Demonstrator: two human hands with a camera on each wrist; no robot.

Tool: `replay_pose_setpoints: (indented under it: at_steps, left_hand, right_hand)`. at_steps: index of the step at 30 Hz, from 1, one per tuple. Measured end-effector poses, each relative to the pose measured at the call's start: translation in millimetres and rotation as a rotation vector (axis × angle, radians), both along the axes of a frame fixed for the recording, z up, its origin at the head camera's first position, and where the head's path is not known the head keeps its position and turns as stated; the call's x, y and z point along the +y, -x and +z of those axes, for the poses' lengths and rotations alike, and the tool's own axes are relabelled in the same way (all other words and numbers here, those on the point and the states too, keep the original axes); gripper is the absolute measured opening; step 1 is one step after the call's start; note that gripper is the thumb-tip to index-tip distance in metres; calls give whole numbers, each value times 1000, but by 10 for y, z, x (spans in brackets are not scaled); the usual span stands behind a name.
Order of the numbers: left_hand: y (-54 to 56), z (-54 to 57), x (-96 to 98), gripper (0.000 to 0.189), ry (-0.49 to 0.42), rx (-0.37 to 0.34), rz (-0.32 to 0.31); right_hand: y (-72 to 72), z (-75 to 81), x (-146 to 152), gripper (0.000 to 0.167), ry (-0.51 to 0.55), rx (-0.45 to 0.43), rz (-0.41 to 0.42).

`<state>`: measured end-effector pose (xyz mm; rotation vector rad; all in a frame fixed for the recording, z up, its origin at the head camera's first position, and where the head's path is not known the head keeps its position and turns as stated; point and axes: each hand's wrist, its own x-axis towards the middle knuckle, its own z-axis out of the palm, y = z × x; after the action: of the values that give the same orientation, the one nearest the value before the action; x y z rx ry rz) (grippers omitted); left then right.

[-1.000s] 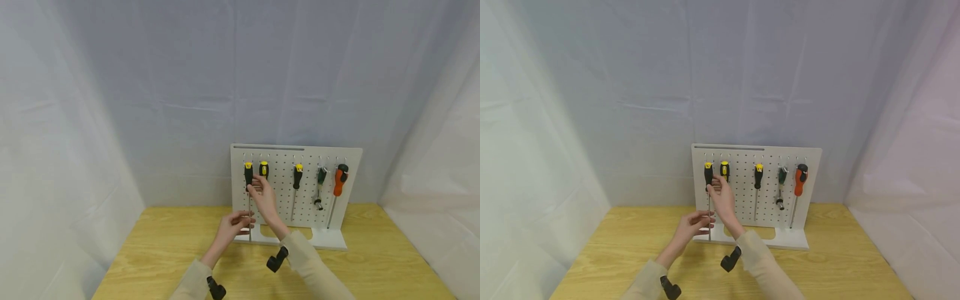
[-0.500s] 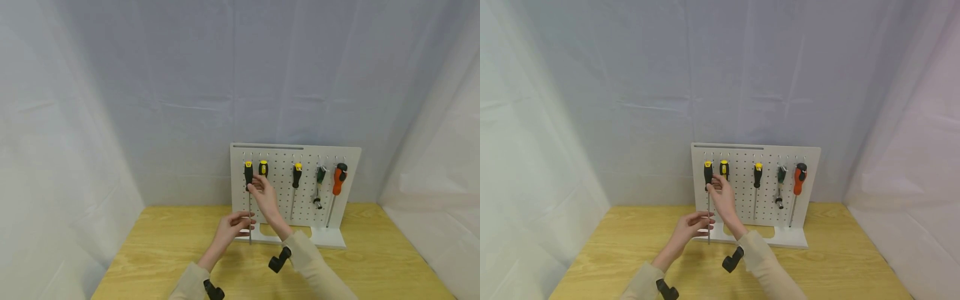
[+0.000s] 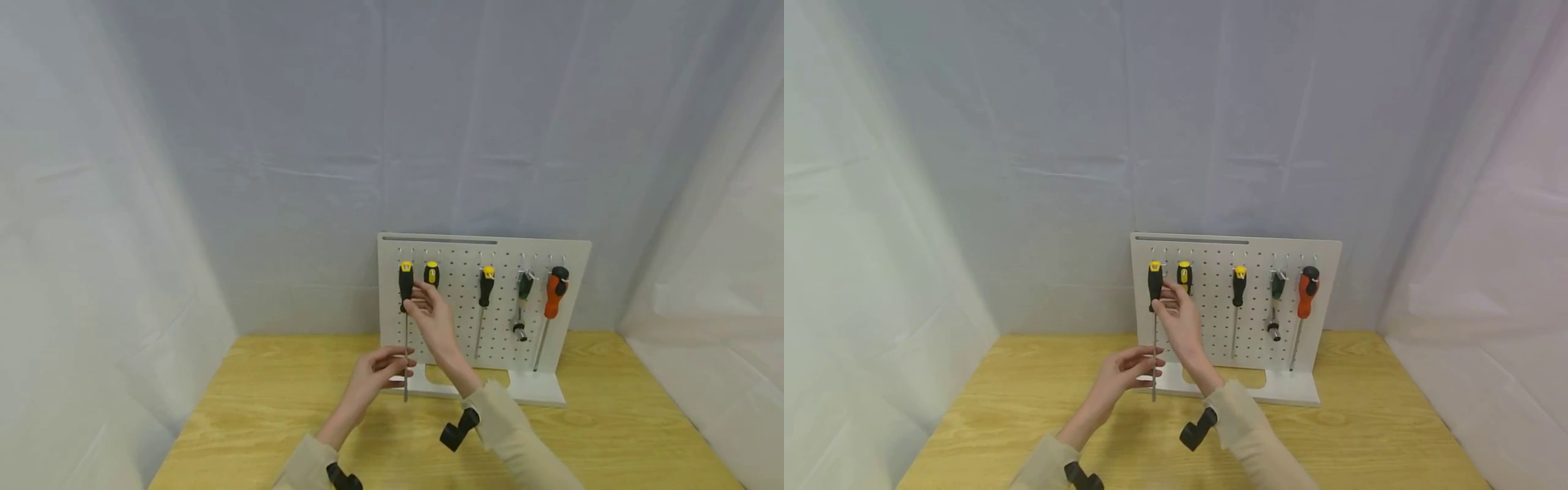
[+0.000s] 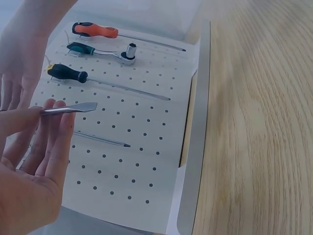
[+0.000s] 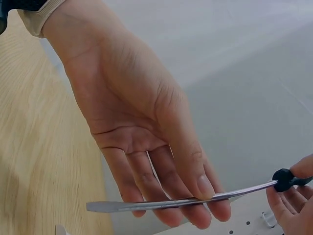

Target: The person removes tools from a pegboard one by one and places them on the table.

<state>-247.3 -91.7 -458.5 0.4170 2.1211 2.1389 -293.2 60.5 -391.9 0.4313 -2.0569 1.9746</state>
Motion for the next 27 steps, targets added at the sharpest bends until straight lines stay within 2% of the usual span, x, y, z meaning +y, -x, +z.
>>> replay_pose_setpoints:
  at_steps: [16, 23, 27]
  left_hand:
    - [-291, -61, -305, 39, 14, -39, 52]
    - [-454, -171, -508, 39, 39, -52, 54]
    - [-546, -244, -615, 39, 56, -77, 71]
  right_hand:
    - [-113, -106, -166, 58, -11, -23, 95]
    - [-126, -251, -266, 65, -49, -30, 171]
    - [-137, -339, -332, 69, -51, -72, 204]
